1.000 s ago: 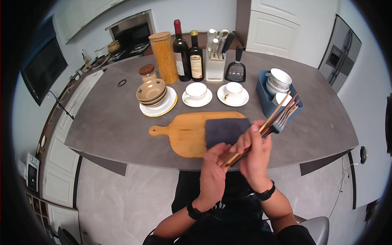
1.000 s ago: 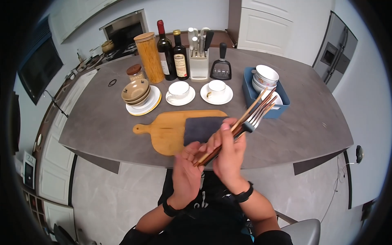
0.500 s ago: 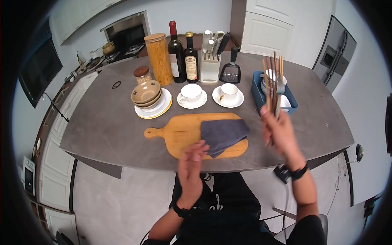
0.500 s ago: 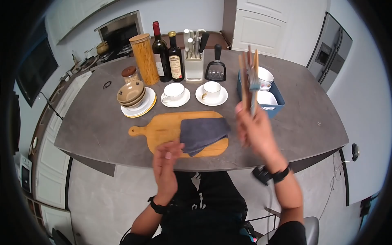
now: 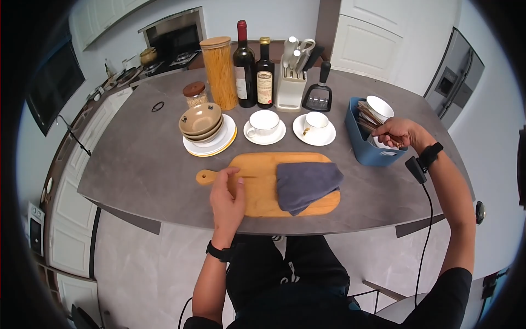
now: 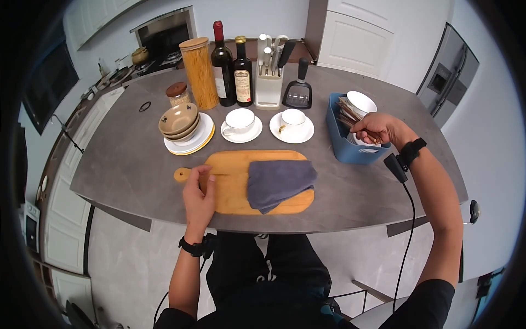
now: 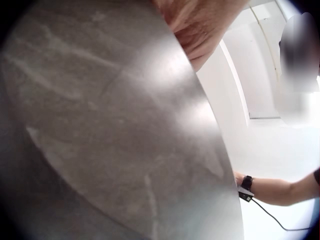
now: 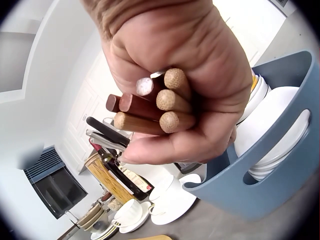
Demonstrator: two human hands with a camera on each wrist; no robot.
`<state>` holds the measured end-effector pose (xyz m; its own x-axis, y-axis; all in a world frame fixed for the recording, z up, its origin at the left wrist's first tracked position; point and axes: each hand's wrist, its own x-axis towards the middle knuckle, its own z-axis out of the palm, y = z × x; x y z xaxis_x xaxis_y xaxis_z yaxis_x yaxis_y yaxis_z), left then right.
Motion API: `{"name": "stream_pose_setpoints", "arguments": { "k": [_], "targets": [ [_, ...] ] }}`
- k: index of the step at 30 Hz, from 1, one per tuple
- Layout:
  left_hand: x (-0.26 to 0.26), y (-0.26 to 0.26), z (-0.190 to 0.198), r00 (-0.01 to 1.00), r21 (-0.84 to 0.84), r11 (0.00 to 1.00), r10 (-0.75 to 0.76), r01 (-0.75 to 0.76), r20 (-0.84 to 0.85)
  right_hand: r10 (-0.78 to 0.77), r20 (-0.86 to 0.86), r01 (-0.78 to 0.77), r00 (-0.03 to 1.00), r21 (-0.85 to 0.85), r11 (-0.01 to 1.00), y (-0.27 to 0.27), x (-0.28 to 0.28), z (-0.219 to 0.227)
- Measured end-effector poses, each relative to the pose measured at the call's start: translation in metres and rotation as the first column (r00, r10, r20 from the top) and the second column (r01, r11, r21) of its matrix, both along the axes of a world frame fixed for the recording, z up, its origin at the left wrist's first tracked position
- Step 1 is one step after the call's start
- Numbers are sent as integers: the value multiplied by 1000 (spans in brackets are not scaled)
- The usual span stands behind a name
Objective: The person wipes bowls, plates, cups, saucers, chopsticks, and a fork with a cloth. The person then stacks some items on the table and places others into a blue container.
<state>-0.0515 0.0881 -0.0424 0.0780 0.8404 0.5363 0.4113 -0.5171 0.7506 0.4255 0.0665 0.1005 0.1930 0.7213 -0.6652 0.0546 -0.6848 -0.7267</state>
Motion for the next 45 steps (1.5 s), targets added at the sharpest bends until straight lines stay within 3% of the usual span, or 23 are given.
{"name": "stream_pose_setpoints", "arguments": {
  "k": [3,6,12,15,17,18,20,21,24,26,28,30,32,38,39,41,45],
  "targets": [
    [-3,-1,4,999,-144,990,9,-3,35,50,-15,-51,999,-57,997,11,5,-2],
    [-1,2,-3,999,-32,999,7,-6,31,49,-29,-51,998,-58,997,11,3,-5],
    [-1,-1,3,999,-106,994,9,-6,33,-53,-3,53,999,41,998,17,7,-14],
    [-1,-2,6,999,-150,989,16,-10,36,-11,98,0,995,117,993,11,-4,-9],
    [-1,0,1,999,-132,991,18,-13,38,175,335,-227,926,125,966,3,-16,-4],
    [-2,0,-1,999,-117,993,16,-12,39,178,334,-231,926,127,965,-1,-24,-3],
    [-2,-1,1,999,-121,993,18,-14,39,110,597,-268,795,182,946,-9,-38,-4],
    [-2,-1,2,999,-125,992,19,-13,43,130,694,-358,708,195,913,-11,-30,-12],
    [-3,0,0,998,-129,992,15,-7,55,84,765,-395,639,233,888,-31,-41,-8],
    [-3,0,2,998,-123,992,17,-10,54,-4,858,-467,514,284,837,-54,-38,-21],
    [-3,-1,2,998,-119,993,20,-14,52,-289,911,-562,293,409,719,-89,-64,-32],
    [-3,1,1,998,-110,994,14,-7,55,-587,797,-571,144,551,608,-123,-104,-46],
    [-3,1,3,998,-99,995,24,-19,50,-619,735,-455,277,667,589,-156,-143,-59],
    [-2,3,2,999,-71,997,24,-22,28,-589,663,-218,462,729,649,-220,-215,-173],
    [-1,3,2,999,-47,999,19,-18,26,-588,660,-215,467,730,649,-223,-219,-179],
    [-1,0,4,999,-64,998,31,-30,15,-471,817,-438,333,576,690,-225,-223,-185],
    [1,-2,7,999,-72,996,46,-46,2,-398,848,-464,351,526,713,-217,-218,-185]
  ]
}}
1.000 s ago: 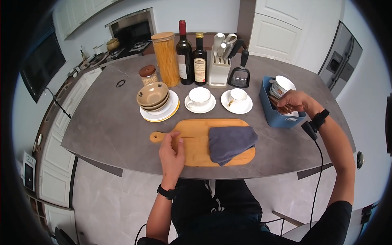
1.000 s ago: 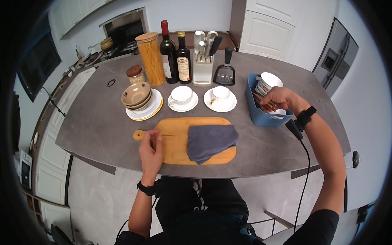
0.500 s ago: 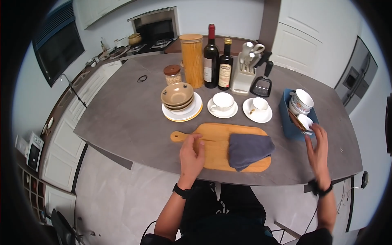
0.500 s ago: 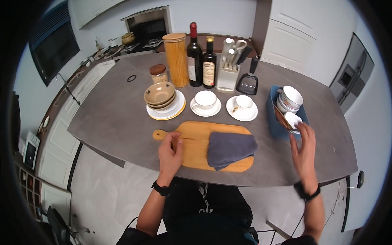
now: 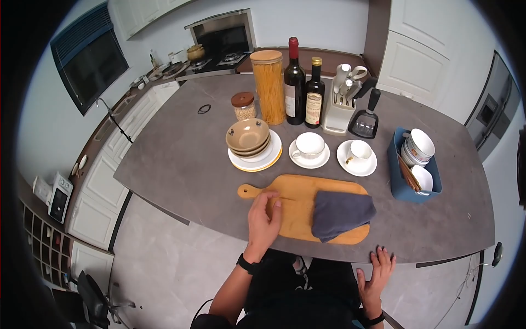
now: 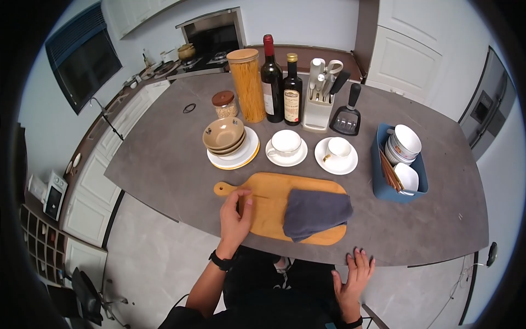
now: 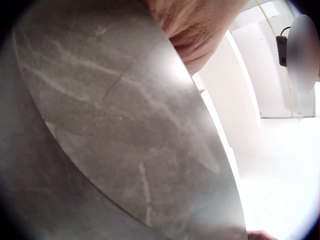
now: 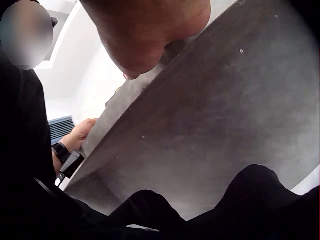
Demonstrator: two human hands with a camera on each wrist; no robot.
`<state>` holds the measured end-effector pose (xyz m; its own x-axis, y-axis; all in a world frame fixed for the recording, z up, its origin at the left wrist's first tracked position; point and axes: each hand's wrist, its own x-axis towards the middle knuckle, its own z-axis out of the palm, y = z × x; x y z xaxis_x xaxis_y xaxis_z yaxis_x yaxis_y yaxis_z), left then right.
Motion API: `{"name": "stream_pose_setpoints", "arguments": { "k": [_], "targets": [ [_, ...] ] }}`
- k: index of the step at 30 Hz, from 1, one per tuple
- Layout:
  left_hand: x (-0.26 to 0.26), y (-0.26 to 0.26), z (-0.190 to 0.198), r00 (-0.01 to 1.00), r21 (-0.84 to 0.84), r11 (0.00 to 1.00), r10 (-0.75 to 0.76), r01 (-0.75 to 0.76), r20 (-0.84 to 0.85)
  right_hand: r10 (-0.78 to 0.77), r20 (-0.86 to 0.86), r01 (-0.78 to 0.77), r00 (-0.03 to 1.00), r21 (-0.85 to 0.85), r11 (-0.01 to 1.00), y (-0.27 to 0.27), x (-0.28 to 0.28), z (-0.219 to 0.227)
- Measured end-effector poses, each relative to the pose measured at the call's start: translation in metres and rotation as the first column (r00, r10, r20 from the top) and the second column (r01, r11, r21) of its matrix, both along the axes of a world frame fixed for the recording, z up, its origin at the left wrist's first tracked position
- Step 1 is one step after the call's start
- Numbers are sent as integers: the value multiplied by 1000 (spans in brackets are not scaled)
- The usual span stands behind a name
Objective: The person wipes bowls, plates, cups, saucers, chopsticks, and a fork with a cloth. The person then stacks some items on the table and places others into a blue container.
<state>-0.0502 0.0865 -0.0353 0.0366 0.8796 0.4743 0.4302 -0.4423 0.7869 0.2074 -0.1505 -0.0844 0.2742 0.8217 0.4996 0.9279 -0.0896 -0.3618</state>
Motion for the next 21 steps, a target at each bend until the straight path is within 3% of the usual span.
{"name": "stream_pose_setpoints", "arguments": {
  "k": [3,6,8,11,15,17,19,21],
  "targets": [
    [-1,-1,3,1000,-85,996,-2,1,-20,20,90,-17,996,-34,999,6,9,-15],
    [0,1,-1,1000,-16,1000,-4,3,-11,2,193,4,981,-29,1000,8,20,-43],
    [3,1,2,1000,-53,999,4,-4,-6,-55,351,51,935,20,999,8,25,-60],
    [2,1,1,1000,-81,997,7,-9,-20,-73,424,58,903,48,997,8,29,-68],
    [5,4,2,998,-73,997,11,-15,-54,-90,396,80,914,40,996,4,28,-68],
    [7,4,5,997,-153,988,-5,-8,-80,-31,362,36,932,-8,999,4,26,-54],
    [10,4,2,993,-116,993,26,-39,-116,-18,333,45,943,-72,996,2,29,-30],
    [13,4,4,990,-137,990,11,-31,-144,78,93,-67,993,-110,992,9,32,-7]
  ]
}}
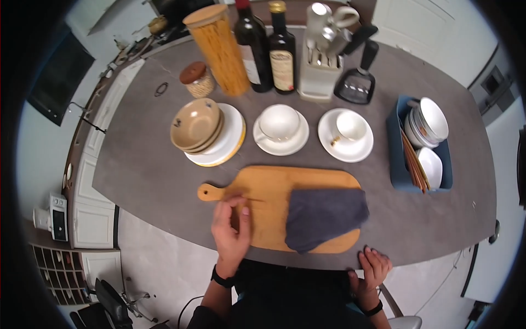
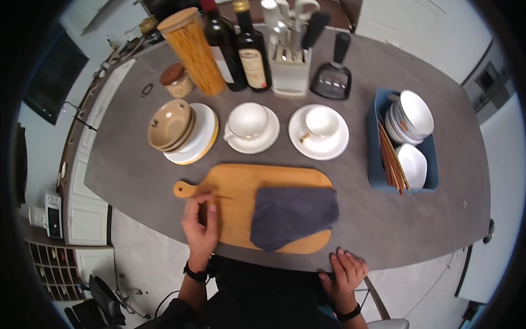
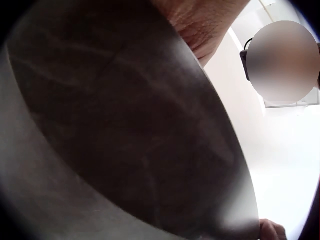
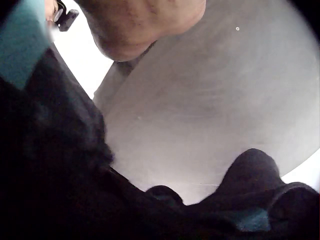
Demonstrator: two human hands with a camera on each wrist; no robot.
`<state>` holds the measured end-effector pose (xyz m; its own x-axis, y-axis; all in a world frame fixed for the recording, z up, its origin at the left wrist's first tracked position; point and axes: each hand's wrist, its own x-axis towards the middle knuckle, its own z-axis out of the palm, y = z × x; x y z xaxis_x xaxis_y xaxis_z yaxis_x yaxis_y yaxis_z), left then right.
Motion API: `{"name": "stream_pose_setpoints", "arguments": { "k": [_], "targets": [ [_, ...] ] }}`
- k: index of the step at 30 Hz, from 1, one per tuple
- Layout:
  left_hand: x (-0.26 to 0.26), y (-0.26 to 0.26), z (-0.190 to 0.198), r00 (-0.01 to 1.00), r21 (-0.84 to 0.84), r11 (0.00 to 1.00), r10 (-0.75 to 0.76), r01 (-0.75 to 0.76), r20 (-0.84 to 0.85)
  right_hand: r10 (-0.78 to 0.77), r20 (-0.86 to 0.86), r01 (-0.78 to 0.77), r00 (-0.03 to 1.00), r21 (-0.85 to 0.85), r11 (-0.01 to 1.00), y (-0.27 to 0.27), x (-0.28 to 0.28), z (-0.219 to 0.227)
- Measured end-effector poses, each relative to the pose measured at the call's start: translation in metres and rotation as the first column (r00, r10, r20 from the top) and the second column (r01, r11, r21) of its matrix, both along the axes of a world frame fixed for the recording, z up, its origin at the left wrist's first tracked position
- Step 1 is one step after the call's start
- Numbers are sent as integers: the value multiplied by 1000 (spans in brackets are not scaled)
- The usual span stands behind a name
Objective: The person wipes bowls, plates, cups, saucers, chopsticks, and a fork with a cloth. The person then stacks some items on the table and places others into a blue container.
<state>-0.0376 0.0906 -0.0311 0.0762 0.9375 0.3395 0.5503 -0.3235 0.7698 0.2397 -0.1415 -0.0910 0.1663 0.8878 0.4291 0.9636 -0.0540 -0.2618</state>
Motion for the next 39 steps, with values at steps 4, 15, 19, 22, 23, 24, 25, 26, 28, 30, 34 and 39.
{"name": "stream_pose_setpoints", "arguments": {
  "k": [4,15,19,22,23,24,25,26,28,30,34,39],
  "targets": [
    [3,-1,2,998,18,1000,5,-4,-58,192,-278,-214,941,-51,976,34,9,56],
    [39,-25,20,866,-43,920,-383,391,-321,399,-195,-428,896,-140,893,121,-44,110],
    [40,-24,11,846,1,907,-391,420,-363,409,-130,-427,903,-168,889,128,-57,92],
    [34,-22,9,870,49,900,-403,433,-283,409,-164,-430,898,-133,893,124,-56,84],
    [32,-22,8,871,50,899,-405,434,-278,416,-217,-445,883,-101,890,122,-54,82],
    [31,-22,8,874,23,885,-456,466,-166,414,-213,-442,885,-106,891,118,-54,81],
    [29,-23,7,866,1,867,-498,499,-50,320,-448,-385,835,-60,921,115,-55,82],
    [29,-24,6,865,4,866,-500,501,-44,220,-656,-315,722,-28,949,115,-57,86],
    [28,-26,6,723,-199,743,-493,639,485,72,-839,-278,540,-96,956,112,-59,100],
    [29,-28,17,614,-238,670,-403,703,679,47,-998,-201,-31,53,978,113,-58,104],
    [28,-34,36,413,-282,500,-172,819,894,-1,-877,-116,-480,62,991,115,-53,109],
    [17,-36,15,460,-410,490,21,769,888,-64,-703,-156,-708,67,986,121,-50,99]
  ]
}}
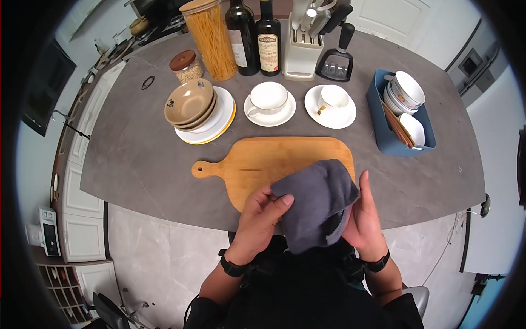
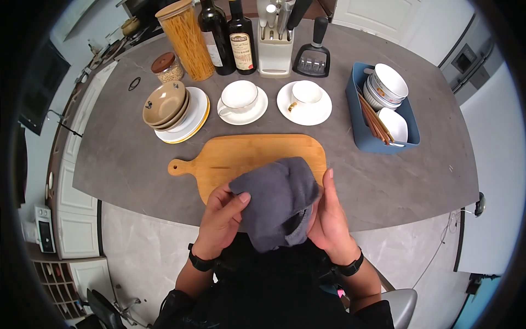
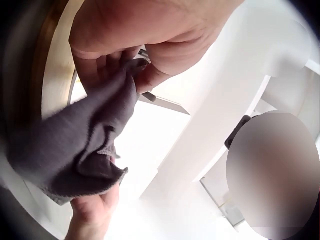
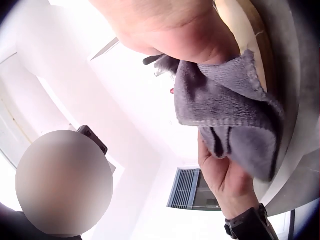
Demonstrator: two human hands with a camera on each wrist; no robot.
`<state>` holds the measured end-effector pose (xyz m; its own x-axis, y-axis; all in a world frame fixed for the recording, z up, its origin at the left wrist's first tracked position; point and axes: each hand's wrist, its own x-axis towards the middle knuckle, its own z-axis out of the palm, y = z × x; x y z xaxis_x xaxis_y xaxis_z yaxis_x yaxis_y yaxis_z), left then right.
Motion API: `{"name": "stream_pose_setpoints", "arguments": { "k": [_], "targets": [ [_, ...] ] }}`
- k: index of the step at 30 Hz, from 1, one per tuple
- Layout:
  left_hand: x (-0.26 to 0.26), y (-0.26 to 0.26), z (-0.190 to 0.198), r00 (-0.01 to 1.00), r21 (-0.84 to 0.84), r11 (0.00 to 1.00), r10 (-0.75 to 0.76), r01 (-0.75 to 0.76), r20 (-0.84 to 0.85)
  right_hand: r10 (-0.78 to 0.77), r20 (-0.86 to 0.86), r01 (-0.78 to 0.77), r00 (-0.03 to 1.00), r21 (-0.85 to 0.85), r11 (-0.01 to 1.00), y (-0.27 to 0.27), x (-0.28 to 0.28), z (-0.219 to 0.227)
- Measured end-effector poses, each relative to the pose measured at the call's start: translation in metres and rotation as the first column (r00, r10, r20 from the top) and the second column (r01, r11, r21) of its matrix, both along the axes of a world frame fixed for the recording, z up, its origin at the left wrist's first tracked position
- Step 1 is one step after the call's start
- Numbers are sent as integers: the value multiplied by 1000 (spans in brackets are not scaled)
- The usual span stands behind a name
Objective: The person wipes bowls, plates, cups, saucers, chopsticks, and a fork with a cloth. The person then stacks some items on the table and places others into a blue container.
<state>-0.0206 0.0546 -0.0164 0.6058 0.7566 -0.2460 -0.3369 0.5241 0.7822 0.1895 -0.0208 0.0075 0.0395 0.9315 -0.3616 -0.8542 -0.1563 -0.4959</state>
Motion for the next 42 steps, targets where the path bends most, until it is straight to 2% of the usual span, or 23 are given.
{"name": "stream_pose_setpoints", "arguments": {
  "k": [3,5,6,8,11,12,13,14,15,17,19,21,22,26,28,30,31,32,34,38,40,41,42],
  "targets": [
    [0,-1,11,1000,87,996,9,-11,21,13,104,-13,995,1,1000,-6,0,-9],
    [1,-3,16,998,105,994,-10,2,69,-60,284,-17,957,261,965,-11,1,-17],
    [0,-4,16,998,98,995,3,-9,65,-66,281,-10,958,263,965,-12,6,-18],
    [1,-4,19,998,95,995,10,-15,58,68,487,-155,871,141,978,-12,19,-18],
    [5,0,26,998,80,996,29,-33,53,-2,529,-73,849,120,990,-7,18,-6],
    [7,3,27,998,-13,1000,15,-14,59,-3,523,-71,852,120,990,-6,17,-3],
    [8,5,28,998,-106,994,4,4,69,-206,810,-11,549,254,967,-5,15,1],
    [10,6,28,998,-107,994,4,3,67,-388,912,-17,134,394,919,-4,14,5],
    [14,6,27,996,-148,989,34,-21,85,-388,912,-17,136,393,919,-4,11,13],
    [19,7,28,993,-191,981,64,-44,100,-424,866,-461,-265,273,844,-4,4,29],
    [20,8,32,987,-202,979,26,6,157,-403,863,-503,-303,215,837,-2,-5,28],
    [17,7,22,971,-243,969,9,51,241,-378,831,-533,-408,119,838,3,-8,19],
    [15,7,16,946,-280,955,1,95,324,-382,831,-539,-405,120,833,5,-8,17],
    [14,3,3,944,-254,964,10,79,331,-390,883,-486,-262,228,844,13,-10,11],
    [18,-2,4,953,-238,971,80,-8,292,-398,891,-466,-217,264,845,19,-12,9],
    [22,-10,-3,939,-227,974,73,5,337,-383,922,-305,-59,349,886,27,-16,9],
    [24,-13,-6,923,-211,977,63,20,380,-382,922,-308,-60,346,886,30,-17,10],
    [26,-14,-7,922,-212,977,67,17,382,-354,935,-263,-3,341,902,34,-18,12],
    [29,-14,-9,975,-166,986,5,33,223,-236,958,-210,161,267,941,38,-19,19],
    [34,-8,0,970,-258,966,44,20,239,-218,958,-218,189,257,941,46,-16,29],
    [36,-3,0,965,-351,936,73,21,253,-361,932,-359,-36,325,875,49,-7,36],
    [35,-1,2,964,-349,937,73,22,255,-362,931,-360,-37,326,874,50,-3,43],
    [34,1,5,966,-374,927,74,25,249,-430,891,-475,-146,318,821,50,2,50]
  ]
}}
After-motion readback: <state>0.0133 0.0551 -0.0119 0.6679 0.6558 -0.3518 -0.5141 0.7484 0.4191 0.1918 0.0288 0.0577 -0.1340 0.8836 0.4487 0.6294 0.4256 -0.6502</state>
